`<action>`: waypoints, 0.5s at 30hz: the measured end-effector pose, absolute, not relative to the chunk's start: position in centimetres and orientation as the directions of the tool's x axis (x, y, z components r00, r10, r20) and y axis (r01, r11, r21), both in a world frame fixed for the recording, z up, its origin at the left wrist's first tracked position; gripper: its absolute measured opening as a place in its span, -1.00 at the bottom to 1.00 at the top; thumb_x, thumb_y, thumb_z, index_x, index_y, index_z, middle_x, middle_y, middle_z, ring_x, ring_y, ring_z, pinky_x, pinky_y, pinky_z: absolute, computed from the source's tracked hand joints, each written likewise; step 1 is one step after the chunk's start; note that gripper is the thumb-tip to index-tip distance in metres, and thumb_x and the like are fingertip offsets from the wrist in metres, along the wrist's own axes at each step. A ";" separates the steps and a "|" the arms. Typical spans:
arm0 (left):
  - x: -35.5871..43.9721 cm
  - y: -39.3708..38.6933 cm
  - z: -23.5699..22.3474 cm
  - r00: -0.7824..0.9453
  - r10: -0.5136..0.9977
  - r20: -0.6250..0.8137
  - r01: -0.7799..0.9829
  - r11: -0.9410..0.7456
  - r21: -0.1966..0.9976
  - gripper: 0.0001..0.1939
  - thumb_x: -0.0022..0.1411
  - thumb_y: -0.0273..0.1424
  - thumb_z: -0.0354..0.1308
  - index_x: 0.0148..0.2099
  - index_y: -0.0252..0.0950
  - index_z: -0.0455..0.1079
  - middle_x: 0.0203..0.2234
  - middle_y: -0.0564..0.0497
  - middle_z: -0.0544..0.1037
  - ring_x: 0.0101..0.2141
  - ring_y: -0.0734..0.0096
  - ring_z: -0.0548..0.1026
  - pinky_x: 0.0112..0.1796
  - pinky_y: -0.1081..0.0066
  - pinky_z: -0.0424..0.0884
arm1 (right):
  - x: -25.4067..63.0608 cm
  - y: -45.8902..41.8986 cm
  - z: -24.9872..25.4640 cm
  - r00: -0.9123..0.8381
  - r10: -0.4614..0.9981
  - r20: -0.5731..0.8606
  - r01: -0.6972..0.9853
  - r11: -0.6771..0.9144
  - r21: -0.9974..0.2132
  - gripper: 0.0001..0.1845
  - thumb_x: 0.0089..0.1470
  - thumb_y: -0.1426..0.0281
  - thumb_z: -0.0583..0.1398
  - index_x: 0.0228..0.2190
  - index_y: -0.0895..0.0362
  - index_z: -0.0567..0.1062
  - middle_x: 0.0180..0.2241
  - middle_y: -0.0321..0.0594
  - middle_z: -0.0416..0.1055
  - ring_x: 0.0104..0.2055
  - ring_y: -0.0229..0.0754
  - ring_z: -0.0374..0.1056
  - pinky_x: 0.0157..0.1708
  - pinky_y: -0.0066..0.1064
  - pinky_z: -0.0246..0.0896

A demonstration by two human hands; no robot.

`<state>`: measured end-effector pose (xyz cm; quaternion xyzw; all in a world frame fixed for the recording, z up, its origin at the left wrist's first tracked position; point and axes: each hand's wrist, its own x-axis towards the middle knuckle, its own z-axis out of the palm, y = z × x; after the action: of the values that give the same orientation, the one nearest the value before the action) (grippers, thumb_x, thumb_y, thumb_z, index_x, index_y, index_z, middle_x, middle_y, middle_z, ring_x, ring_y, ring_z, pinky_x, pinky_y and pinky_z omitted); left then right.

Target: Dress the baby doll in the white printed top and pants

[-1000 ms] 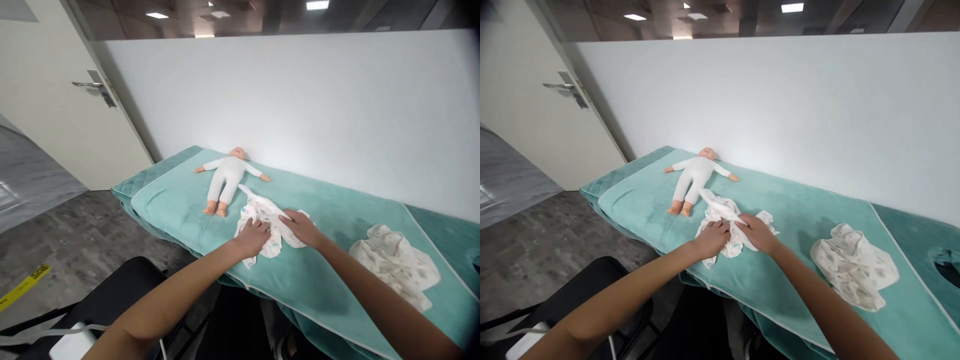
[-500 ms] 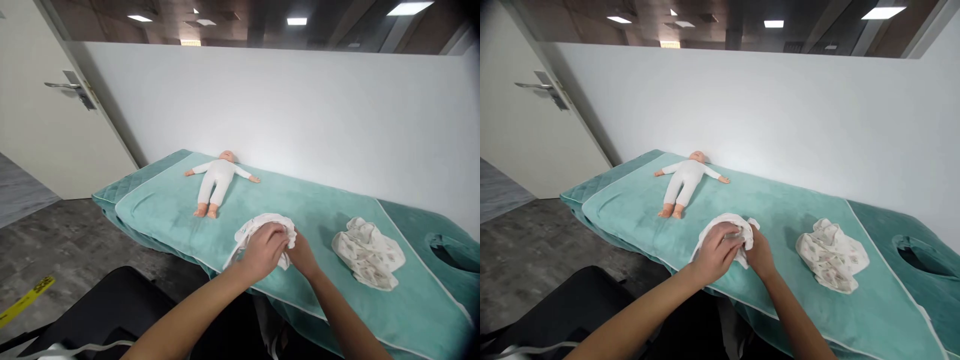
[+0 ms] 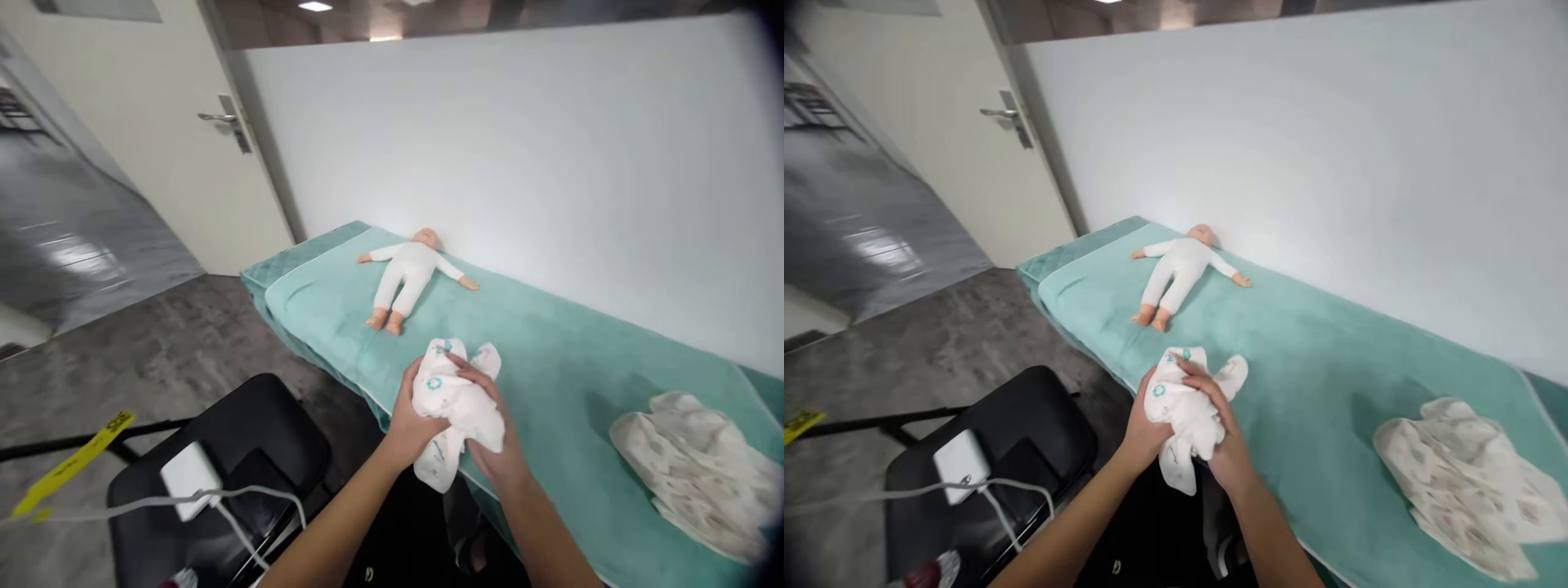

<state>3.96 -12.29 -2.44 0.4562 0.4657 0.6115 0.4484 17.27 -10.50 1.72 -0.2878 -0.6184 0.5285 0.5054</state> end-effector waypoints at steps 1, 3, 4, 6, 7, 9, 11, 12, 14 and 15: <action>3.0 -13.5 -3.9 -0.247 0.965 0.085 -0.107 -0.114 0.988 0.02 -0.15 -0.05 0.46 0.30 -0.17 0.12 0.18 -0.20 0.41 0.09 0.02 0.47 0.09 0.07 0.43 | 16.7 -11.1 0.3 -0.405 0.877 0.259 -0.157 0.212 -0.965 -0.70 0.22 0.23 0.17 -0.01 -0.08 0.45 0.31 -0.24 0.23 0.39 -0.02 0.11 0.35 -0.08 0.11; 1.1 -16.2 -6.7 -0.338 0.941 -0.009 -0.049 -0.008 0.999 -0.10 -0.11 -0.06 0.41 0.24 -0.18 0.19 0.10 -0.18 0.48 0.02 0.04 0.51 0.05 0.06 0.45 | 15.5 -12.7 -2.9 -0.505 0.856 0.108 -0.058 0.092 -0.994 -0.57 0.18 0.24 0.21 0.09 -0.08 0.42 0.33 -0.24 0.19 0.40 -0.01 0.07 0.37 -0.07 0.04; 0.1 -17.6 -7.9 -0.383 0.923 -0.042 -0.013 0.040 0.999 -0.17 -0.08 -0.09 0.38 0.21 -0.18 0.22 0.07 -0.16 0.50 0.01 0.04 0.52 0.05 0.05 0.45 | 15.0 -13.7 -4.6 -0.528 0.848 0.033 -0.008 0.034 -0.999 -0.49 0.17 0.25 0.21 0.15 -0.07 0.38 0.34 -0.22 0.18 0.41 0.00 0.06 0.37 -0.06 0.04; -1.9 -20.2 -9.6 -0.499 0.863 -0.078 0.055 0.121 0.991 -0.29 -0.04 -0.17 0.34 0.16 -0.20 0.26 0.05 -0.15 0.52 0.02 0.05 0.52 0.09 0.04 0.42 | 14.1 -16.0 -8.0 -0.568 0.818 -0.094 0.060 -0.072 -0.996 -0.34 0.14 0.29 0.19 0.26 -0.06 0.26 0.35 -0.18 0.14 0.40 -0.01 0.06 0.34 -0.07 0.08; -2.9 -21.3 -10.2 -0.570 0.817 -0.085 0.084 0.160 0.983 -0.35 -0.02 -0.21 0.31 0.13 -0.21 0.27 0.05 -0.14 0.52 0.03 0.06 0.51 0.11 0.05 0.41 | 13.8 -17.3 -9.7 -0.589 0.796 -0.141 0.085 -0.113 -0.990 -0.29 0.12 0.33 0.18 0.29 -0.06 0.21 0.35 -0.18 0.14 0.39 -0.03 0.08 0.33 -0.08 0.11; -5.0 -22.9 -10.9 -0.724 0.684 -0.094 0.125 0.263 0.957 -0.43 0.04 -0.28 0.25 0.12 -0.22 0.26 0.05 -0.14 0.51 0.05 0.08 0.50 0.15 0.07 0.37 | 13.6 -19.6 -12.8 -0.623 0.754 -0.205 0.136 -0.154 -0.979 -0.26 0.09 0.39 0.15 0.30 -0.07 0.20 0.32 -0.18 0.19 0.35 -0.06 0.15 0.30 -0.10 0.15; -7.3 -23.8 -11.4 -0.863 0.496 -0.096 0.130 0.402 0.907 -0.43 0.10 -0.32 0.21 0.16 -0.24 0.23 0.06 -0.17 0.48 0.08 0.09 0.47 0.17 0.08 0.35 | 14.1 -21.3 -15.3 -0.626 0.744 -0.234 0.175 -0.159 -0.972 -0.31 0.08 0.42 0.13 0.25 -0.06 0.28 0.26 -0.18 0.27 0.29 -0.06 0.24 0.28 -0.10 0.19; -8.4 -24.1 -11.6 -0.918 0.389 -0.083 0.116 0.461 0.880 -0.41 0.12 -0.34 0.20 0.20 -0.26 0.19 0.07 -0.19 0.46 0.09 0.08 0.46 0.18 0.08 0.35 | 14.6 -21.9 -16.4 -0.616 0.749 -0.242 0.184 -0.161 -0.969 -0.36 0.09 0.41 0.12 0.22 -0.05 0.32 0.23 -0.17 0.31 0.26 -0.05 0.28 0.26 -0.10 0.21; -10.6 -24.2 -11.9 -0.980 0.196 -0.018 0.094 0.548 0.831 -0.34 0.15 -0.37 0.19 0.28 -0.32 0.12 0.11 -0.24 0.42 0.14 0.07 0.43 0.19 0.08 0.33 | 16.0 -22.1 -18.1 -0.586 0.768 -0.257 0.185 -0.182 -0.966 -0.46 0.13 0.38 0.10 0.15 -0.04 0.39 0.16 -0.15 0.38 0.17 -0.03 0.37 0.21 -0.11 0.27; -11.6 -24.2 -12.0 -0.991 0.129 0.027 0.098 0.583 0.806 -0.31 0.16 -0.39 0.18 0.31 -0.36 0.10 0.14 -0.27 0.39 0.17 0.06 0.40 0.21 0.09 0.30 | 16.9 -21.9 -18.9 -0.565 0.780 -0.269 0.184 -0.198 -0.963 -0.51 0.15 0.35 0.09 0.12 -0.03 0.41 0.12 -0.13 0.41 0.11 -0.03 0.41 0.17 -0.11 0.30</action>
<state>-11.61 -24.24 -11.98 0.0638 0.8896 0.4519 0.0173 16.93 -21.95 -18.94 -0.4077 -0.5913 0.6580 0.2263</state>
